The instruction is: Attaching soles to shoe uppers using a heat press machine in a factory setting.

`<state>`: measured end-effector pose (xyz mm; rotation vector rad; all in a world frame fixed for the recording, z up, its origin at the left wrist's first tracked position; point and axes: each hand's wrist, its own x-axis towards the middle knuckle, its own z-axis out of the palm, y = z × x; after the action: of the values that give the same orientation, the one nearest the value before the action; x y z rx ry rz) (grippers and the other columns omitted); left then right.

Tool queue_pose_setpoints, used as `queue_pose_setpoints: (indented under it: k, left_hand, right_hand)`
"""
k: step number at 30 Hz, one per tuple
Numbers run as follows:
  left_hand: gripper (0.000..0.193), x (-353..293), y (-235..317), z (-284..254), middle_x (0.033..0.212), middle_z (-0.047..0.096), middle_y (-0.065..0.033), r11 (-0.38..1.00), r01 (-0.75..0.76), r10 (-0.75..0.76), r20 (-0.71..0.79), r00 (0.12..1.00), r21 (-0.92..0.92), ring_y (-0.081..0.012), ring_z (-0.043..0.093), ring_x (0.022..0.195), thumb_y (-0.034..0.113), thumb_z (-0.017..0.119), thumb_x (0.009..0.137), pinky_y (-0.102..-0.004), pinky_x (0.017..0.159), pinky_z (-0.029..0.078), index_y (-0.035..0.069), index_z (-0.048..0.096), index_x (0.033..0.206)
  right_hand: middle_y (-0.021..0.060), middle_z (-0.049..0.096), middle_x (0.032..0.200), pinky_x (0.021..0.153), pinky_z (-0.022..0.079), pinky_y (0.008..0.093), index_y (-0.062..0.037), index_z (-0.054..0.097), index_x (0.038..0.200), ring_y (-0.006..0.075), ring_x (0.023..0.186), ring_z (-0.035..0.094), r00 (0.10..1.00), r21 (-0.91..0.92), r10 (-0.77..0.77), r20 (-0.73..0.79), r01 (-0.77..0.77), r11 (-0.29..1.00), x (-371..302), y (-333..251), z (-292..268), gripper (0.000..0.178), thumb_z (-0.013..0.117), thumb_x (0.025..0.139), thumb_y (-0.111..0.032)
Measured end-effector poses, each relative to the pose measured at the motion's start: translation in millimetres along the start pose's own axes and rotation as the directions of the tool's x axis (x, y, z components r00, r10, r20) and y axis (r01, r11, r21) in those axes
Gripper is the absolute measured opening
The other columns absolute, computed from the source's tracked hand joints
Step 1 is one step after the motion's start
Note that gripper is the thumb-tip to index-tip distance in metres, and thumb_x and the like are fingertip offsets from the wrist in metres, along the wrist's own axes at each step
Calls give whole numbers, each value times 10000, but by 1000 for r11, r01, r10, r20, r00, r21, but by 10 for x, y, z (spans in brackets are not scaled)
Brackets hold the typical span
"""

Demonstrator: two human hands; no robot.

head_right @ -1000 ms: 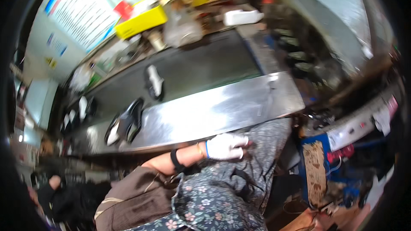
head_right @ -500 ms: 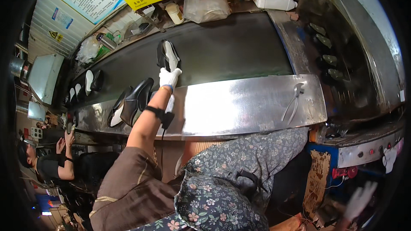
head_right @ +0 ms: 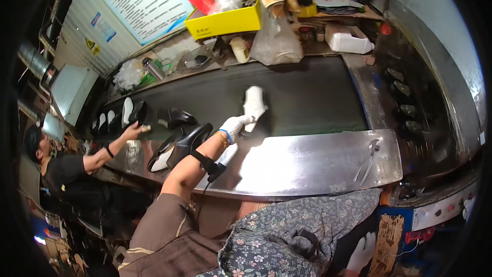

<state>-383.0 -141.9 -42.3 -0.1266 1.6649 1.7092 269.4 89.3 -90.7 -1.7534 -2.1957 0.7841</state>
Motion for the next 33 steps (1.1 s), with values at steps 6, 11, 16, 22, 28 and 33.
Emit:
queue_pose_setpoints:
  k: [6, 11, 16, 22, 28, 33]
  left_hand:
    - [749, -1496, -428, 673, 1063, 744, -212, 457, -538, 444, 343, 828, 709, -305, 733, 938, 326, 817, 768, -410, 846, 580, -79, 585, 1354]
    - [886, -1680, -1020, 982, 1236, 657, -261, 430, -533, 276, 455, 846, 729, -410, 646, 1165, 263, 809, 741, -446, 1031, 507, -33, 480, 1509]
    - [955, -1421, -1111, 769, 1459, 596, -218, 545, -564, 283, 497, 820, 620, -322, 560, 1364, 258, 826, 756, -368, 1172, 425, -52, 423, 1564]
    - [869, -1574, -1095, 766, 1320, 696, -160, 658, -395, 166, 389, 906, 641, -247, 636, 1234, 284, 865, 763, -368, 1090, 476, 35, 525, 1524]
    - [692, -1621, -934, 864, 1106, 759, -136, 636, -324, 100, 342, 934, 700, -237, 702, 1031, 313, 864, 758, -365, 944, 542, 34, 670, 1361]
    - [648, -2052, -1055, 1235, 1037, 732, -89, 905, -216, 18, 473, 881, 367, -151, 666, 942, 318, 840, 832, -324, 871, 551, -46, 663, 1338]
  right_hand:
    - [203, 680, 1365, 1147, 445, 385, 78, 670, 1291, 305, 1292, 629, 895, 237, -436, -96, 446, 863, 648, -954, -181, 310, 596, 1021, -54]
    - [135, 729, 1290, 1089, 487, 351, 59, 691, 1302, 239, 1208, 666, 885, 469, -460, 75, 376, 799, 165, -2355, -104, 323, 650, 998, -45]
    - [220, 735, 1105, 942, 554, 442, -4, 667, 922, 377, 1010, 717, 69, 363, -981, -181, 932, -1, -629, -3505, -1197, 157, 632, 784, 63]
    - [221, 681, 1235, 1014, 510, 439, 15, 614, 1112, 366, 1114, 673, -292, 145, -884, -365, 920, -363, -808, -3803, -1846, 284, 631, 828, 21]
    - [222, 627, 1365, 1085, 466, 437, 34, 562, 1301, 355, 1218, 629, -293, 112, -865, -408, 924, -366, -766, -3617, -1953, 437, 630, 873, -21]
    - [222, 582, 1474, 1145, 429, 435, 50, 518, 1459, 346, 1304, 592, 155, -42, -818, -554, 976, 213, -336, -3326, -1498, 570, 629, 910, -55]
